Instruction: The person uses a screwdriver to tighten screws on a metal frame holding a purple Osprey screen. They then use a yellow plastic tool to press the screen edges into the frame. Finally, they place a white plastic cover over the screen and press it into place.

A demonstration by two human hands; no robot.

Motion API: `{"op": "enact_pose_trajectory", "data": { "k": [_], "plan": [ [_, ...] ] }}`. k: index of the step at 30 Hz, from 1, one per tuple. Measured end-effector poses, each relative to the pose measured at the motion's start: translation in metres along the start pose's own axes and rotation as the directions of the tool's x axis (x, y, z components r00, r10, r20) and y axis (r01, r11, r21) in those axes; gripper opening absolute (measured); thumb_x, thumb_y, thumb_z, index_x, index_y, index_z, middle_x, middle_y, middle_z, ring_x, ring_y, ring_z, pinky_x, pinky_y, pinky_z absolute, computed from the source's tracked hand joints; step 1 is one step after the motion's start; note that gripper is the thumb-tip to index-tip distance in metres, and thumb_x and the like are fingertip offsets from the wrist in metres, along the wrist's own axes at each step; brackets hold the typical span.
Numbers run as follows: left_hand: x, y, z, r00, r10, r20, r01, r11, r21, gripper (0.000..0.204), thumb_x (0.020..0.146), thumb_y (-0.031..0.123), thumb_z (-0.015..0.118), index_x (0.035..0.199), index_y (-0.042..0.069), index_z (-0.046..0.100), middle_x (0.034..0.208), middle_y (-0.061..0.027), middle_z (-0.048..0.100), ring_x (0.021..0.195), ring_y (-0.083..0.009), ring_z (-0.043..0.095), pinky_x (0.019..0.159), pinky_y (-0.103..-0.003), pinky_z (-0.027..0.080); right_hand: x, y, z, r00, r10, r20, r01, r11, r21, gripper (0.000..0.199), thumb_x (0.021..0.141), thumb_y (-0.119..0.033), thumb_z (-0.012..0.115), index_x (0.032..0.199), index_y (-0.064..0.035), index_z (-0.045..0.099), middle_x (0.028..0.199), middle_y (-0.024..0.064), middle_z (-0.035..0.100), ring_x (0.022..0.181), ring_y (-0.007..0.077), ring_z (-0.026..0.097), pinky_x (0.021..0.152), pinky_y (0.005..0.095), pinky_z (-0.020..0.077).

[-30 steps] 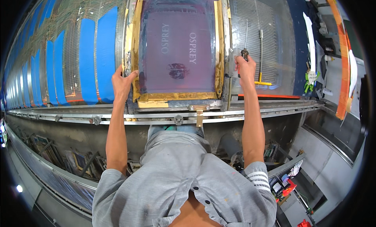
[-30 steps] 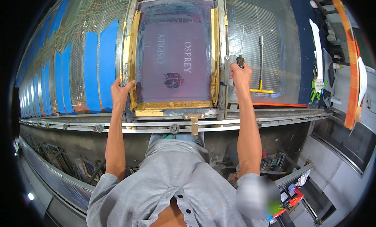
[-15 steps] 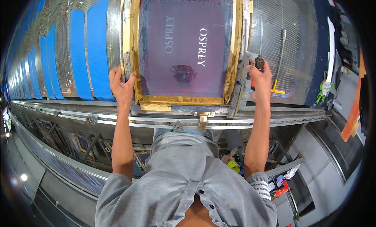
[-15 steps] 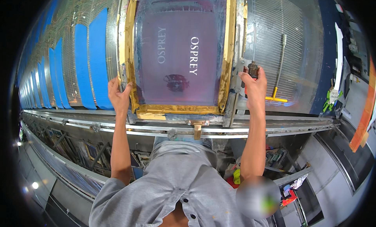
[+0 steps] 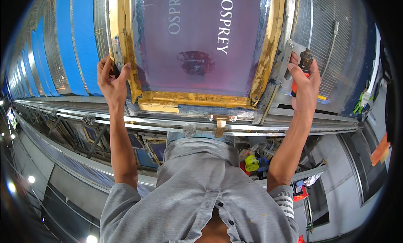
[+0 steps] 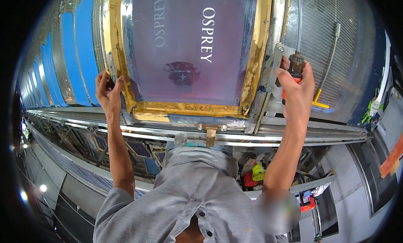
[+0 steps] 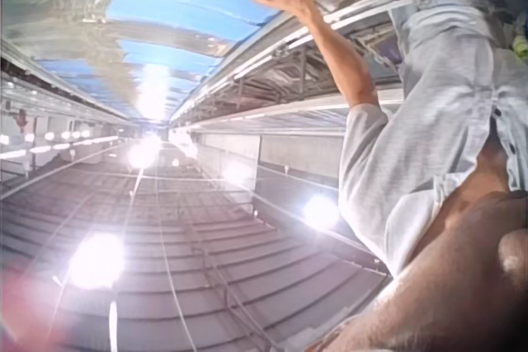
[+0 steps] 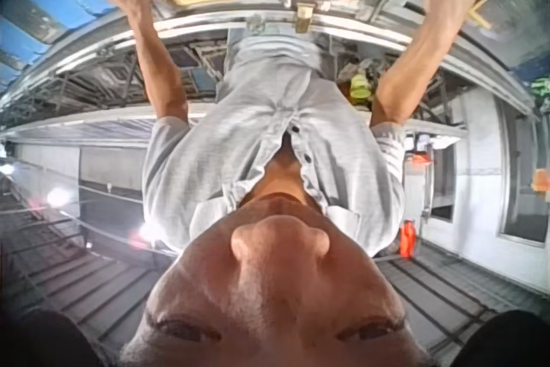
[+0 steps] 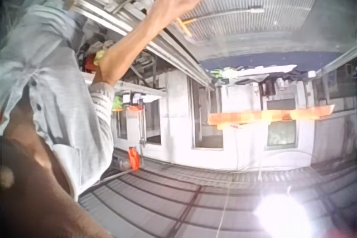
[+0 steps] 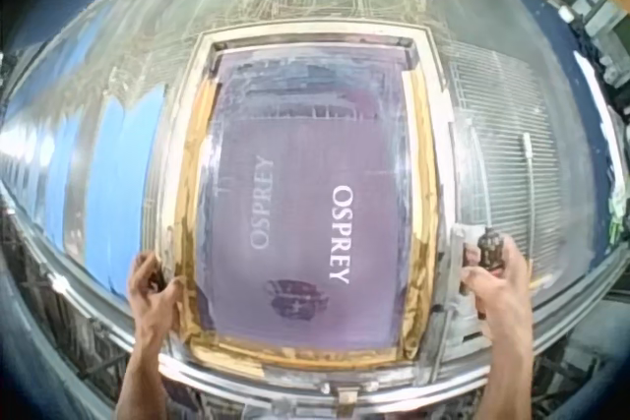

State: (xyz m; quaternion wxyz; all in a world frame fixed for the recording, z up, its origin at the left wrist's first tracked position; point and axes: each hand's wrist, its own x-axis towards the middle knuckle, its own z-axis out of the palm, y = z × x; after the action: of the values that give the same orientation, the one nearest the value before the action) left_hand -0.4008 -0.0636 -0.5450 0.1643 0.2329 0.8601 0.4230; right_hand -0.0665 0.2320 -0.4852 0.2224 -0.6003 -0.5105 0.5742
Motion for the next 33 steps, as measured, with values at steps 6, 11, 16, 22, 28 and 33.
{"op": "enact_pose_trajectory", "data": {
  "k": [6,11,16,22,28,33],
  "plan": [
    [0.0,-0.005,0.003,0.997,0.075,0.03,-0.078,0.991,0.105,0.039,0.087,0.003,0.077,0.123,-0.006,0.065,0.11,-0.0005,0.054,0.086,-0.0061,0.055,0.071,-0.021,0.047,0.01,0.016,-0.01,1.0,0.01,-0.021,-0.009,0.999,0.032,0.041,0.084,-0.002,0.07,0.123,0.0035,0.06,0.117,0.0136,0.07,0.107,0.0163,0.066,0.098,0.0305,0.0477],
    [-0.001,-0.008,0.003,0.996,0.083,0.028,-0.086,0.991,0.099,0.038,0.087,0.003,0.077,0.122,-0.007,0.065,0.108,-0.0007,0.053,0.085,-0.0059,0.055,0.071,-0.02,0.046,0.008,0.016,-0.007,0.998,0.006,-0.056,-0.007,1.0,-0.008,0.041,0.084,-0.006,0.071,0.122,0.0037,0.061,0.116,0.0146,0.071,0.106,0.017,0.066,0.098,0.0314,0.0478],
    [0.0,-0.009,0.006,0.998,0.064,0.008,-0.065,0.993,0.101,0.04,0.086,0.004,0.078,0.122,-0.008,0.064,0.108,-0.0006,0.053,0.085,-0.0063,0.054,0.071,-0.021,0.046,0.012,0.021,-0.006,0.999,0.0,-0.051,-0.001,1.0,-0.014,0.041,0.084,-0.008,0.071,0.122,0.004,0.062,0.116,0.0157,0.071,0.106,0.0184,0.067,0.098,0.0317,0.048],
    [0.003,-0.011,0.008,0.999,0.042,0.012,-0.043,0.979,0.201,0.044,0.086,0.01,0.08,0.122,-0.009,0.064,0.109,-0.0001,0.052,0.084,-0.006,0.051,0.071,-0.02,0.043,0.015,0.022,0.0,0.999,-0.009,-0.042,0.008,1.0,-0.029,0.044,0.084,-0.008,0.071,0.124,0.0074,0.059,0.118,0.0182,0.07,0.11,0.0218,0.068,0.102,0.0343,0.0487],
    [0.003,-0.014,0.012,0.999,0.044,-0.002,-0.043,0.988,0.147,0.046,0.085,0.013,0.081,0.122,-0.008,0.064,0.11,-0.0002,0.051,0.083,-0.0059,0.049,0.071,-0.02,0.042,0.018,0.028,-0.002,0.999,-0.012,-0.049,0.01,0.999,-0.03,0.046,0.084,-0.007,0.07,0.125,0.0087,0.057,0.118,0.0194,0.07,0.112,0.0235,0.068,0.103,0.035,0.0484],
    [0.0,-0.01,0.007,1.0,0.022,-0.019,-0.021,0.996,0.082,0.045,0.086,0.012,0.081,0.123,-0.008,0.065,0.111,-0.0005,0.052,0.086,-0.0064,0.053,0.073,-0.02,0.044,0.015,0.021,-0.002,0.999,-0.017,-0.031,0.016,0.999,-0.039,0.046,0.084,-0.006,0.07,0.125,0.0089,0.057,0.118,0.0198,0.07,0.112,0.0235,0.068,0.103,0.0352,0.0483]
  ]
}}
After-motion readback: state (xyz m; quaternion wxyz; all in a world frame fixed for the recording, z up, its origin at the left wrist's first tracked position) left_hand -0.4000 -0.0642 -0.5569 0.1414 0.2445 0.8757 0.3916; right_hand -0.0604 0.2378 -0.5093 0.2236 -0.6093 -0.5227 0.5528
